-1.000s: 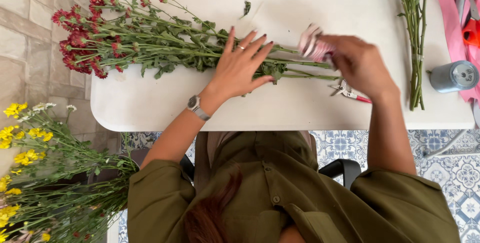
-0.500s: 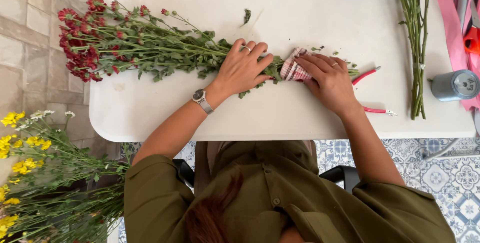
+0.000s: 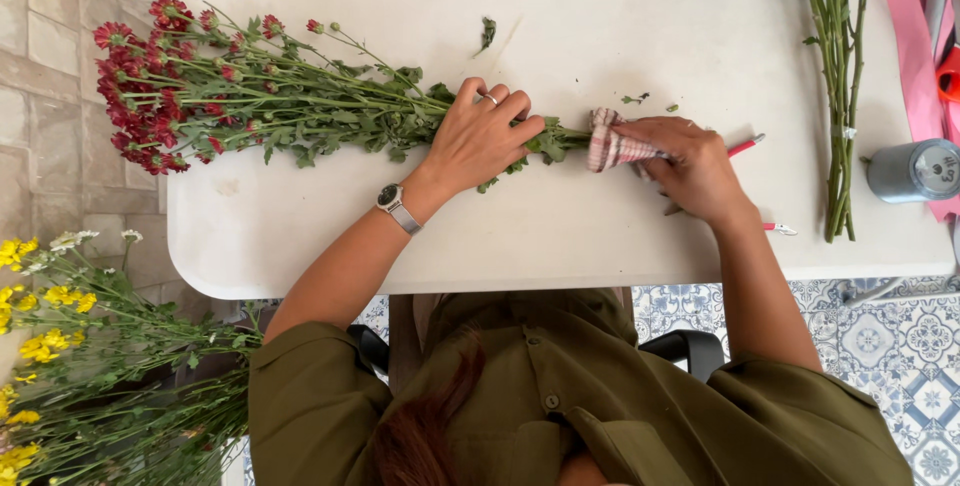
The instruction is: The person trims individual stems from a bunch of flowers using shears and removes dried leaves by hand.
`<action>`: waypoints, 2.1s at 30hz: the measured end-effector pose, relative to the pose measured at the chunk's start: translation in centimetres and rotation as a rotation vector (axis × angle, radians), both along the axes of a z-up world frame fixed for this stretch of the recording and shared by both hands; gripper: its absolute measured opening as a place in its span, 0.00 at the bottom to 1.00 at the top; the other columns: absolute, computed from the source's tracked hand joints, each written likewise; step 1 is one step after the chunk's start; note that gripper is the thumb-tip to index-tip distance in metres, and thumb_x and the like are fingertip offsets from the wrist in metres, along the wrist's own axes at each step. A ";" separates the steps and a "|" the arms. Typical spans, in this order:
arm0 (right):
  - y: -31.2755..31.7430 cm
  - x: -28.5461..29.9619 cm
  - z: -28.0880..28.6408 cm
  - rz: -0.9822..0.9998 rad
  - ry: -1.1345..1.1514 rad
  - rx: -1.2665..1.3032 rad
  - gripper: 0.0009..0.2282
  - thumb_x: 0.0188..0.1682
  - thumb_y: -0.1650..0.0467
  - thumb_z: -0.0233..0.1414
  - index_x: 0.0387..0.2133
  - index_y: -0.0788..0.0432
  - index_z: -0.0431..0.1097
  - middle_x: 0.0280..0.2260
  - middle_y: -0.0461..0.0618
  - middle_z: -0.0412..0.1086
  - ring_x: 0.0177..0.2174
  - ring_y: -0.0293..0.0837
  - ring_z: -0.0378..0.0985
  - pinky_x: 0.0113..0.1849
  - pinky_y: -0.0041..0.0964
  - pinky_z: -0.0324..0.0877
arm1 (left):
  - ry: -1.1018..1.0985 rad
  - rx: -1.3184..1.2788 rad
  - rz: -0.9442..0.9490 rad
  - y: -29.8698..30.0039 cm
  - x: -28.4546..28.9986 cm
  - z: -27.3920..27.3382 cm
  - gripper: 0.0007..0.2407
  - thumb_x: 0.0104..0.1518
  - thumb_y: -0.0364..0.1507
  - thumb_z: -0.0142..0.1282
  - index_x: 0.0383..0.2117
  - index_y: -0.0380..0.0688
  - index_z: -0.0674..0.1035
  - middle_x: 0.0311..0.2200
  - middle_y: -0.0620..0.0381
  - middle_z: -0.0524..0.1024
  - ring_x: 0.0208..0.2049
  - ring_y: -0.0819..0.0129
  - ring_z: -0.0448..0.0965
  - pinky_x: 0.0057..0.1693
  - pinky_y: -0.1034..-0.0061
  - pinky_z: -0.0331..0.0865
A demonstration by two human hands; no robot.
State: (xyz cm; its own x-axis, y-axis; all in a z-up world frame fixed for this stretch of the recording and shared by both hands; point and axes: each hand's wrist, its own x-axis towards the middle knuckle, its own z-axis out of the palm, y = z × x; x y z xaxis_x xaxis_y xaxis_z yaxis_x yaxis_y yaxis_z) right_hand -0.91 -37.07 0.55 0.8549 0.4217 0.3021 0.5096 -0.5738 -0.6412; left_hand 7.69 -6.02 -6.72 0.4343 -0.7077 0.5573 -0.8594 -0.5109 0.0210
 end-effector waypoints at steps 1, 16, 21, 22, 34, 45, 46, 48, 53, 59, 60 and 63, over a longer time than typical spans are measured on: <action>0.9 -0.3 2.0 -0.003 0.004 0.000 0.18 0.45 0.84 0.57 0.51 0.64 0.76 0.46 0.62 0.77 0.47 0.67 0.78 0.47 0.60 0.70 | 0.004 0.000 -0.003 0.0 0.1 0.0 0.14 0.49 0.33 0.69 0.35 0.53 0.72 0.32 0.62 0.61 0.35 0.61 0.67 0.50 0.58 0.60; -6.2 -1.6 -0.1 -0.101 -0.008 -0.273 0.33 0.36 0.89 0.49 0.58 0.56 0.72 0.55 0.55 0.74 0.52 0.53 0.78 0.50 0.42 0.73 | 0.008 0.064 0.055 0.3 -1.0 4.8 0.12 0.51 0.35 0.73 0.29 0.54 0.75 0.32 0.63 0.69 0.30 0.66 0.70 0.45 0.67 0.60; -7.3 -1.3 1.6 -0.184 0.173 -0.159 0.31 0.39 0.88 0.53 0.58 0.57 0.73 0.53 0.56 0.74 0.51 0.47 0.77 0.52 0.37 0.71 | -0.005 0.052 0.050 0.4 -1.0 4.8 0.12 0.52 0.35 0.72 0.29 0.53 0.75 0.32 0.63 0.70 0.30 0.66 0.70 0.45 0.69 0.60; -7.0 -1.5 2.1 -0.181 0.173 -0.160 0.31 0.39 0.88 0.53 0.58 0.57 0.73 0.53 0.56 0.74 0.51 0.47 0.77 0.52 0.37 0.71 | -0.004 0.051 0.054 0.4 -1.1 4.8 0.12 0.52 0.35 0.72 0.29 0.53 0.75 0.32 0.63 0.70 0.30 0.66 0.70 0.45 0.69 0.60; -1.3 0.5 0.6 0.009 0.014 -0.362 0.34 0.37 0.85 0.58 0.61 0.53 0.68 0.52 0.52 0.74 0.47 0.57 0.75 0.47 0.48 0.71 | 0.012 0.099 0.058 0.5 -0.4 3.7 0.13 0.56 0.41 0.69 0.32 0.52 0.76 0.33 0.62 0.70 0.31 0.66 0.71 0.47 0.68 0.61; -3.8 -0.5 0.8 -0.078 0.046 -0.336 0.32 0.38 0.83 0.60 0.60 0.52 0.71 0.55 0.52 0.74 0.54 0.54 0.76 0.52 0.47 0.70 | 0.058 0.082 0.055 0.5 -0.9 4.6 0.14 0.57 0.45 0.65 0.32 0.51 0.77 0.33 0.62 0.69 0.32 0.66 0.71 0.48 0.67 0.61; -4.3 -0.5 0.8 -0.081 0.044 -0.336 0.32 0.38 0.83 0.60 0.60 0.52 0.71 0.55 0.52 0.74 0.54 0.54 0.76 0.52 0.47 0.70 | 0.055 0.082 0.052 0.5 -0.9 4.6 0.14 0.57 0.45 0.65 0.32 0.51 0.77 0.33 0.62 0.69 0.32 0.66 0.71 0.48 0.67 0.61; -5.2 -0.6 0.8 -0.077 0.041 -0.296 0.30 0.36 0.87 0.55 0.55 0.56 0.74 0.51 0.53 0.76 0.47 0.50 0.79 0.48 0.41 0.73 | 0.082 0.092 0.043 0.5 -1.0 4.5 0.14 0.54 0.41 0.68 0.32 0.51 0.76 0.33 0.62 0.69 0.32 0.64 0.71 0.48 0.67 0.60; -4.9 -0.4 2.3 -0.149 0.205 -0.196 0.29 0.37 0.87 0.51 0.55 0.58 0.74 0.50 0.53 0.76 0.46 0.46 0.78 0.47 0.37 0.71 | 0.055 0.084 0.045 0.4 -1.3 4.5 0.14 0.56 0.44 0.66 0.33 0.51 0.76 0.33 0.62 0.69 0.32 0.66 0.71 0.47 0.67 0.61; -5.0 0.5 2.9 -0.200 0.322 -0.065 0.26 0.37 0.89 0.50 0.52 0.65 0.74 0.45 0.55 0.76 0.39 0.45 0.76 0.39 0.37 0.73 | 0.039 0.059 0.045 0.1 -1.1 4.5 0.13 0.58 0.43 0.66 0.33 0.51 0.76 0.34 0.62 0.69 0.32 0.65 0.71 0.45 0.68 0.60; -4.4 0.9 3.4 -0.238 0.398 0.032 0.27 0.37 0.92 0.46 0.52 0.69 0.74 0.41 0.57 0.74 0.32 0.44 0.75 0.30 0.37 0.74 | 0.027 0.047 0.041 0.1 -1.1 4.5 0.12 0.58 0.40 0.67 0.33 0.51 0.76 0.34 0.61 0.69 0.32 0.65 0.71 0.45 0.68 0.60; -5.7 2.9 2.2 -0.441 0.217 0.051 0.20 0.48 0.84 0.53 0.55 0.61 0.75 0.31 0.45 0.72 0.29 0.31 0.68 0.32 0.28 0.66 | -0.002 0.045 0.044 -0.1 -0.8 4.5 0.15 0.54 0.43 0.69 0.33 0.51 0.76 0.34 0.62 0.70 0.34 0.65 0.72 0.44 0.69 0.61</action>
State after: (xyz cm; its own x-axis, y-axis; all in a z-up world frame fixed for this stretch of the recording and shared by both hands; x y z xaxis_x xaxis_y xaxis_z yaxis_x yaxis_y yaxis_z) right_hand 2.01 -42.81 2.72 0.9941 -0.0049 0.1081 0.0770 -0.6699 -0.7385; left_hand 6.85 -6.10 -2.23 0.4643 -0.7126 0.5260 -0.8362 -0.5484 -0.0050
